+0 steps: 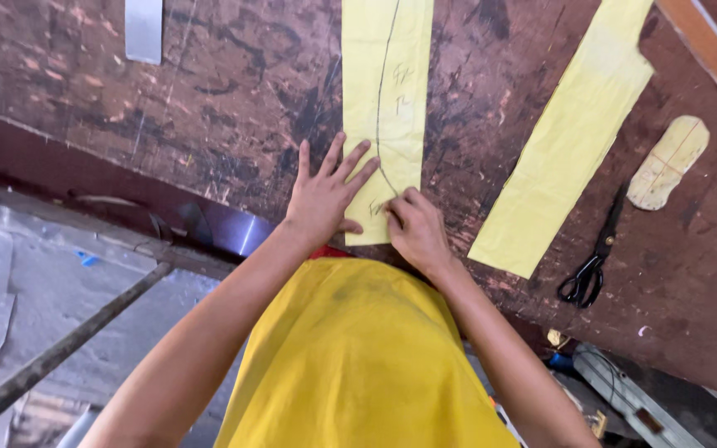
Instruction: The person uses shears to cut along drawn lines on a large sheet of yellow paper laid on a wooden workbench. They separate the cut pieces, set aside scrap paper, and continue cutting additional pattern pieces from the same sheet.
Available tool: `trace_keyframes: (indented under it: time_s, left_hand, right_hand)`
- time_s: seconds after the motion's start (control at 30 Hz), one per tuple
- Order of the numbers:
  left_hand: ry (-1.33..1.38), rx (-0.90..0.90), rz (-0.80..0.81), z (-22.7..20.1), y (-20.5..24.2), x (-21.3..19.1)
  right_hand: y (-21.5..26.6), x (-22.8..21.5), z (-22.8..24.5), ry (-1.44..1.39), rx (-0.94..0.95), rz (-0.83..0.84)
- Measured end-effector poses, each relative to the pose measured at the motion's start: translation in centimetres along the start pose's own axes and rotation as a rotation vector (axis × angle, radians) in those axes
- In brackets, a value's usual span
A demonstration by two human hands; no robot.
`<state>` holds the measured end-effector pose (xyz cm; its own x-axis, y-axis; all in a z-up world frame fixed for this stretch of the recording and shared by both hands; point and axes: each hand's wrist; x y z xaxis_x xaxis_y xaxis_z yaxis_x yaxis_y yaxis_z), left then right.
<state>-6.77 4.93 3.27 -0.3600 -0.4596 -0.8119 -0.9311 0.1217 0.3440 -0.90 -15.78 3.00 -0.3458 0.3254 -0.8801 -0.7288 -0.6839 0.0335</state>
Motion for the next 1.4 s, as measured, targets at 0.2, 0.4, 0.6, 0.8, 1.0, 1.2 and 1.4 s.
trace_keyframes:
  time_s: [0.2,0.4,0.6,0.8,1.0,1.2,1.4]
  left_hand:
    - [0.011,-0.021,0.021,-0.4,0.5,0.1]
    - [-0.023,-0.040,0.081,-0.3,-0.3,-0.2]
    - [-0.031,-0.036,0.072,-0.2,-0.8,-0.8]
    - [-0.037,-0.012,0.038,-0.1,0.1,0.0]
    - [-0.031,-0.015,0.042,-0.4,0.2,-0.2]
    - [-0.011,-0.023,0.061,-0.3,-0.2,-0.2]
    - [0.107,0.023,-0.035,0.3,-0.1,0.1]
  right_hand:
    - [2.0,0.2,0.1,-0.019,0.078,-0.007]
    - [3.2,2.7,1.4,-0.041,0.060,-0.055]
    - [2.9,1.3,2.1,-0.043,0.053,-0.041]
    - [3.5,2.3,1.8,-0.028,0.073,-0.020]
    - [4.4,2.1,0.5,0.014,0.099,0.017]
    - [5.1,-2.3,-2.8,0.079,0.225,-0.074]
    - [5.5,-4.6,-4.4,0.077,0.574,-0.212]
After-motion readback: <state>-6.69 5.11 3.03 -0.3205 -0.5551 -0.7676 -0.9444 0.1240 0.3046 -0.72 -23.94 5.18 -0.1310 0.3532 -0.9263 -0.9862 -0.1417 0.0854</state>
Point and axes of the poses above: each hand's wrist, its own y-axis away from the middle knuckle, its own x-axis out of the palm, z = x × y, and after that the axes turned 13 degrees about y, right-handed
